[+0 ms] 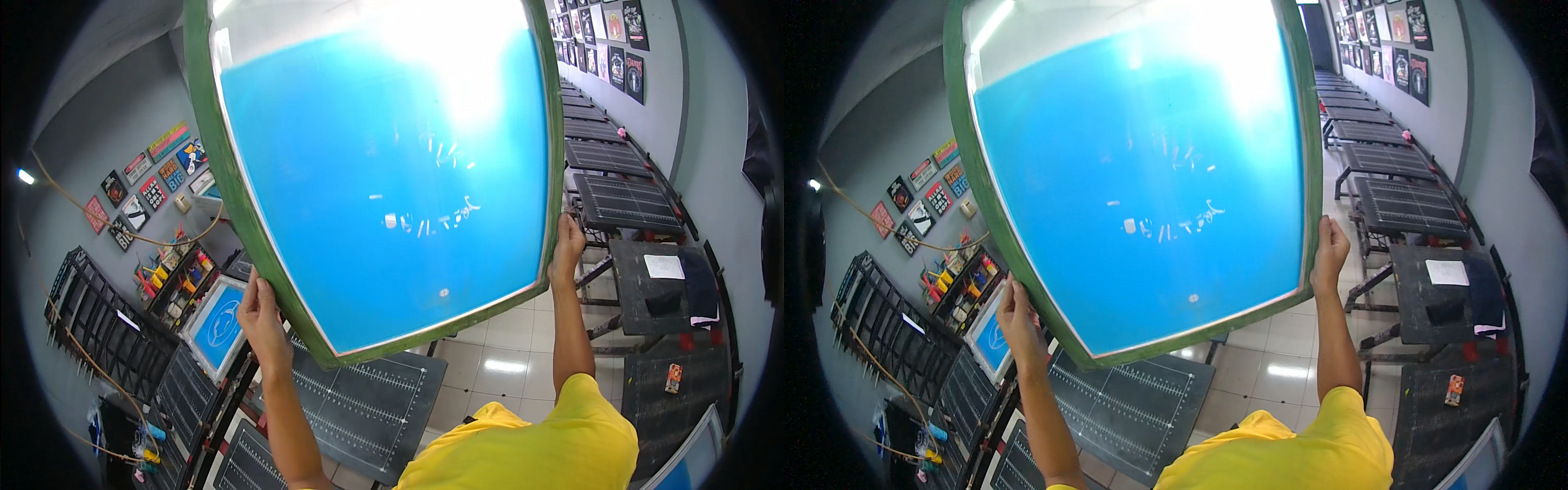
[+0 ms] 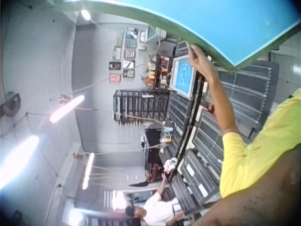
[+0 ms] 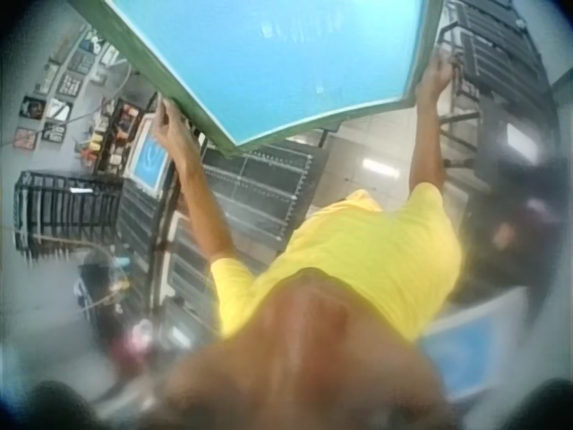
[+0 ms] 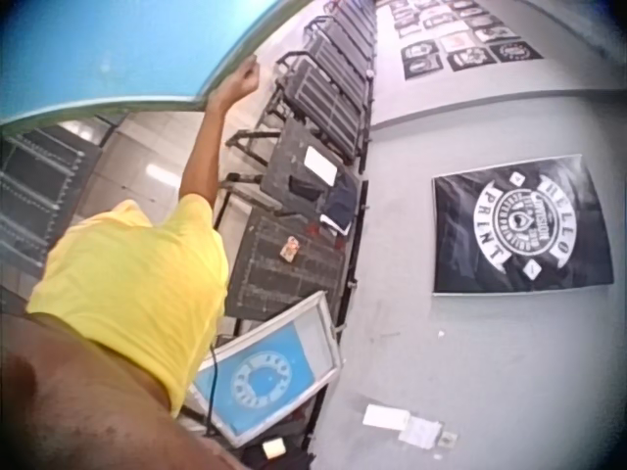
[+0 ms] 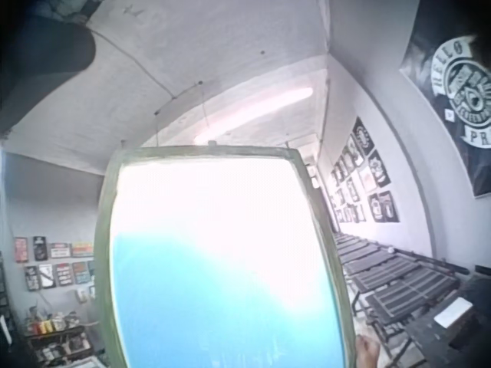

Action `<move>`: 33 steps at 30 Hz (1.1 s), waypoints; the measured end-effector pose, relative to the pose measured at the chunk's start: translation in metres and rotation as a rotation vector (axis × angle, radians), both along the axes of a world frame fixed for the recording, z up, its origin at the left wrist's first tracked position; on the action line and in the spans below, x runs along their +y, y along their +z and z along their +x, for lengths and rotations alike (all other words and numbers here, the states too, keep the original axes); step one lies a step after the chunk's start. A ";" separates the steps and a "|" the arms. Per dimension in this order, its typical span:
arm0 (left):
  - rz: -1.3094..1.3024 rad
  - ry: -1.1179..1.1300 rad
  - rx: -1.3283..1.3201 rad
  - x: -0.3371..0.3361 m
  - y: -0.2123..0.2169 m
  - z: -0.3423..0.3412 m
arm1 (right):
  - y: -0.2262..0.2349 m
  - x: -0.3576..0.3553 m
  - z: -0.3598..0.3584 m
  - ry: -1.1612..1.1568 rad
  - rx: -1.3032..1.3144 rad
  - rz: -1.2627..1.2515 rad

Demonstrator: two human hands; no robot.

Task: The person prepares a screen printing frame by applying adhesive tape to its edges and surface while the frame is positioned on a printing table.

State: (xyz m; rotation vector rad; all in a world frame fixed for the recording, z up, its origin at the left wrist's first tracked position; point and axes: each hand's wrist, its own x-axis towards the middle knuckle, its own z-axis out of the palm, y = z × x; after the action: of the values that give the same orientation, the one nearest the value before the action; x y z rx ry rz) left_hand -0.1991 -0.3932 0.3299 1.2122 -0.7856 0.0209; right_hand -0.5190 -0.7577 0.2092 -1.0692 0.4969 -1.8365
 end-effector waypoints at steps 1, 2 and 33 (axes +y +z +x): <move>-0.020 -0.006 0.029 -0.002 -0.009 -0.001 | -0.009 -0.001 -0.001 -0.003 -0.006 0.000; -0.089 -0.002 0.024 -0.008 -0.022 0.001 | -0.016 -0.002 -0.003 -0.005 -0.012 0.000; -0.113 -0.191 -0.093 -0.049 0.016 -0.068 | -0.086 -0.021 -0.063 -0.051 -0.131 0.076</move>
State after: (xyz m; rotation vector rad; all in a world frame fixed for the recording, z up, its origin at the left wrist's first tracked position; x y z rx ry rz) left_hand -0.2666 -0.4427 0.3458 1.0310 -0.9667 -0.0344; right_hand -0.5820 -0.7787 0.1228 -0.8863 0.5162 -1.9025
